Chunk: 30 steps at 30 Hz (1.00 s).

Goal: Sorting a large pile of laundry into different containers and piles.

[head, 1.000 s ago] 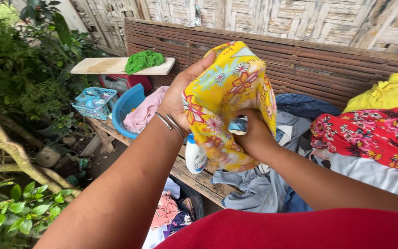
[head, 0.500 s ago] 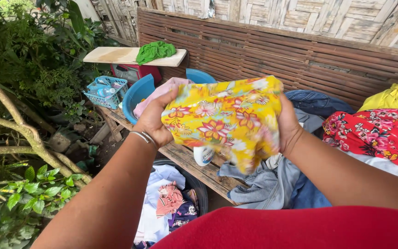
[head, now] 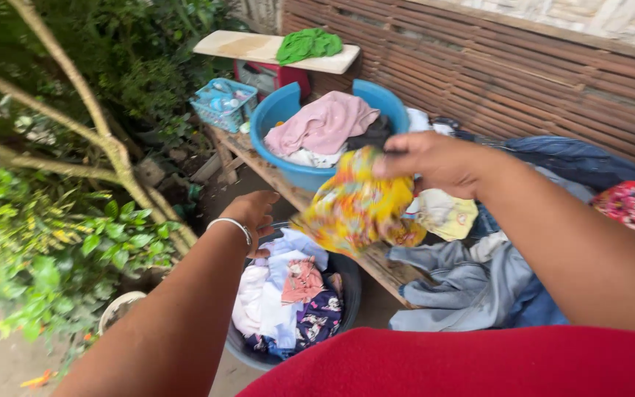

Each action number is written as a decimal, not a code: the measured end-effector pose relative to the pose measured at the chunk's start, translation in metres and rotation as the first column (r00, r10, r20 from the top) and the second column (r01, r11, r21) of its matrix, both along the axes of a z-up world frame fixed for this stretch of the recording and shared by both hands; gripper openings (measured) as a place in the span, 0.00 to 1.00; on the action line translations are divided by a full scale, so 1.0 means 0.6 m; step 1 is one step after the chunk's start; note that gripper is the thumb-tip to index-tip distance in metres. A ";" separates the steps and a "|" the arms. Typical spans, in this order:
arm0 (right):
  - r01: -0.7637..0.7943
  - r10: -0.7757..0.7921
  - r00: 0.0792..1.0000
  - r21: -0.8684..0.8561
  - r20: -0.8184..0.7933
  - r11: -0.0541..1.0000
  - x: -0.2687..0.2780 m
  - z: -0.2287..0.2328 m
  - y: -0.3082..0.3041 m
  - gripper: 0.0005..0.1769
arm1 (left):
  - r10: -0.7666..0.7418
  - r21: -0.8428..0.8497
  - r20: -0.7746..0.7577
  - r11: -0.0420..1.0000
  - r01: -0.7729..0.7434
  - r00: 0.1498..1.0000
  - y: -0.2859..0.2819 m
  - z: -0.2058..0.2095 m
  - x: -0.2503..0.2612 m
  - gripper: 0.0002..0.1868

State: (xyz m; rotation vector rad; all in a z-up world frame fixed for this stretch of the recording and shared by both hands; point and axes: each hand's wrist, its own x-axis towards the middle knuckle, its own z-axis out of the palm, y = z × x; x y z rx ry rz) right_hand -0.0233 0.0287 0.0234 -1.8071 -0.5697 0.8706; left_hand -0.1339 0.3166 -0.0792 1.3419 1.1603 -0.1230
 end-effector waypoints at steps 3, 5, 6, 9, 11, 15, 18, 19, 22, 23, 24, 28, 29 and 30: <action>-0.002 0.002 1.000 0.040 0.002 0.999 0.045 -0.069 0.048 0.15 | -0.038 0.100 0.025 0.994 0.035 0.999 0.004 0.027 -0.041 0.28; -0.038 0.040 0.995 -0.027 0.086 0.999 0.023 -0.062 0.086 0.15 | -0.032 0.084 0.051 0.996 0.027 0.998 0.012 0.043 -0.064 0.28; -0.039 0.055 0.983 -0.094 0.174 0.995 0.014 -0.058 0.102 0.16 | -0.053 0.068 0.082 0.997 0.047 0.995 0.013 0.052 -0.073 0.29; -0.039 0.066 0.950 -0.093 0.304 0.995 0.034 -0.088 0.153 0.11 | -0.094 0.087 0.133 0.993 0.083 0.987 0.034 0.058 -0.088 0.29; -0.019 0.022 0.962 -0.013 0.272 1.000 0.025 -0.088 0.181 0.11 | -0.085 0.081 0.152 0.994 0.073 0.985 0.041 0.068 -0.095 0.28; -0.029 -0.019 0.982 0.250 0.187 0.968 0.009 -0.073 0.195 0.20 | -0.069 0.089 0.213 0.995 0.051 0.975 0.036 0.090 -0.099 0.26; -0.015 -0.036 0.973 0.213 0.230 0.977 -0.002 -0.063 0.188 0.21 | -0.051 0.053 0.255 0.998 0.039 0.966 0.036 0.090 -0.082 0.23; -0.003 -0.047 0.972 0.212 0.231 0.977 -0.003 -0.063 0.179 0.21 | -0.062 0.052 0.255 0.997 0.051 0.965 0.029 0.091 -0.076 0.23; 0.044 -0.070 0.989 0.187 0.134 0.981 -0.002 -0.069 0.141 0.20 | -0.090 0.019 0.278 0.996 0.088 0.956 -0.002 0.093 -0.051 0.21; 0.046 -0.068 0.991 0.183 0.119 0.982 0.001 -0.073 0.123 0.21 | -0.108 0.007 0.284 0.994 0.110 0.953 -0.017 0.096 -0.040 0.21; 0.047 -0.066 0.992 0.179 0.104 0.983 0.005 -0.077 0.104 0.21 | -0.126 -0.004 0.290 0.991 0.133 0.949 -0.032 0.099 -0.028 0.21; 0.161 -0.168 0.985 0.131 0.046 0.978 -0.004 -0.071 0.008 0.22 | -0.226 -0.028 0.339 0.968 0.250 0.913 -0.112 0.103 0.034 0.21; 0.186 -0.192 0.981 0.137 0.028 0.973 -0.001 -0.074 -0.021 0.22 | -0.269 -0.038 0.358 0.953 0.302 0.894 -0.136 0.103 0.052 0.21; 0.211 -0.215 0.977 0.144 0.010 0.967 0.001 -0.076 -0.050 0.22 | -0.311 -0.047 0.376 0.935 0.353 0.873 -0.160 0.104 0.069 0.21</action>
